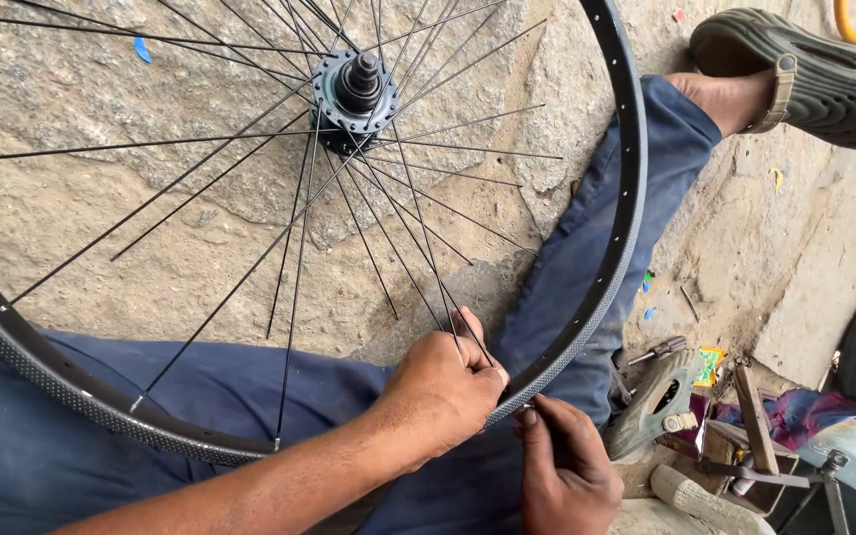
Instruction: Replacing or installing spokes in a bicycle wheel rim.
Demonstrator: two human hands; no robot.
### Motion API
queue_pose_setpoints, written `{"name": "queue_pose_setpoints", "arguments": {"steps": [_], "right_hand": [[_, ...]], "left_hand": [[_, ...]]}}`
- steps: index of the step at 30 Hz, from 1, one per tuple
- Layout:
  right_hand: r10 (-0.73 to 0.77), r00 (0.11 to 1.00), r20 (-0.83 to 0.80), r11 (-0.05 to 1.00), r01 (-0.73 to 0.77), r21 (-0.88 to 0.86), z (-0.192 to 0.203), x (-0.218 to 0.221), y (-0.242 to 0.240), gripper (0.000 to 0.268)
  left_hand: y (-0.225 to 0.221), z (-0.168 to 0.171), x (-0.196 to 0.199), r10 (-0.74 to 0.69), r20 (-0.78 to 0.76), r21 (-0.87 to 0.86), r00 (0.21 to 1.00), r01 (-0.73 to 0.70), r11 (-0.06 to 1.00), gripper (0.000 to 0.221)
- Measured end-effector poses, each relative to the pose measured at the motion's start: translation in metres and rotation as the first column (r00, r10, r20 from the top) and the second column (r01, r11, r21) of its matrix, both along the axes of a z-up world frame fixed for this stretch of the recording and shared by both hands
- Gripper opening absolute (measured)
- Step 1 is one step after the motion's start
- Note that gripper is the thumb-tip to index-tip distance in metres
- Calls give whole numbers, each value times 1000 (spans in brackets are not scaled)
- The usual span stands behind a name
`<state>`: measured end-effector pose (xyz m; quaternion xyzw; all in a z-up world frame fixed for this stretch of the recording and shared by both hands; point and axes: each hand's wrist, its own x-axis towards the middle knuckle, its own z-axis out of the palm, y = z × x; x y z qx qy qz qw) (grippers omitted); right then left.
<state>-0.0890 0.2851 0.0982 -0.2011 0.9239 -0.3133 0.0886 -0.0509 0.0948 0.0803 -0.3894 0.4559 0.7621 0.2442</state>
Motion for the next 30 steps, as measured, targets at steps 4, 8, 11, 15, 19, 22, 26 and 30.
{"name": "queue_pose_setpoints", "arguments": {"steps": [4, 8, 11, 15, 19, 22, 26, 30], "right_hand": [[-172, 938, 302, 964, 224, -146, -7, -3, 14, 16], [-179, 906, 383, 925, 288, -249, -21, -1, 22, 16], [-220, 873, 435, 891, 361, -275, -30, -4, 29, 19], [-205, 821, 534, 811, 447, -377, -38, -3, 41, 22], [-208, 784, 585, 737, 519, -434, -49, -3, 48, 22], [-154, 696, 702, 639, 612, -466, -53, -4, 47, 21], [-123, 436, 891, 458, 822, -339, -48, -5, 29, 23], [-101, 434, 895, 423, 833, -356, -59, -3, 46, 23]], "left_hand": [[1, 2, -2, 109, 38, 62, 993, -111, 992, 23], [-3, 4, -1, 139, -26, 155, 990, -134, 979, 23], [-7, 8, -1, 95, 8, 133, 995, -95, 987, 22], [-7, 7, 0, 83, 5, 142, 997, -83, 986, 22], [-4, 4, 0, 112, -23, 104, 993, -109, 989, 21], [-3, 4, -1, 118, -14, 112, 993, -115, 987, 20], [-6, 8, -2, 102, 13, 119, 995, -103, 988, 21], [-7, 8, -3, 92, 43, 147, 995, -97, 984, 20]]}}
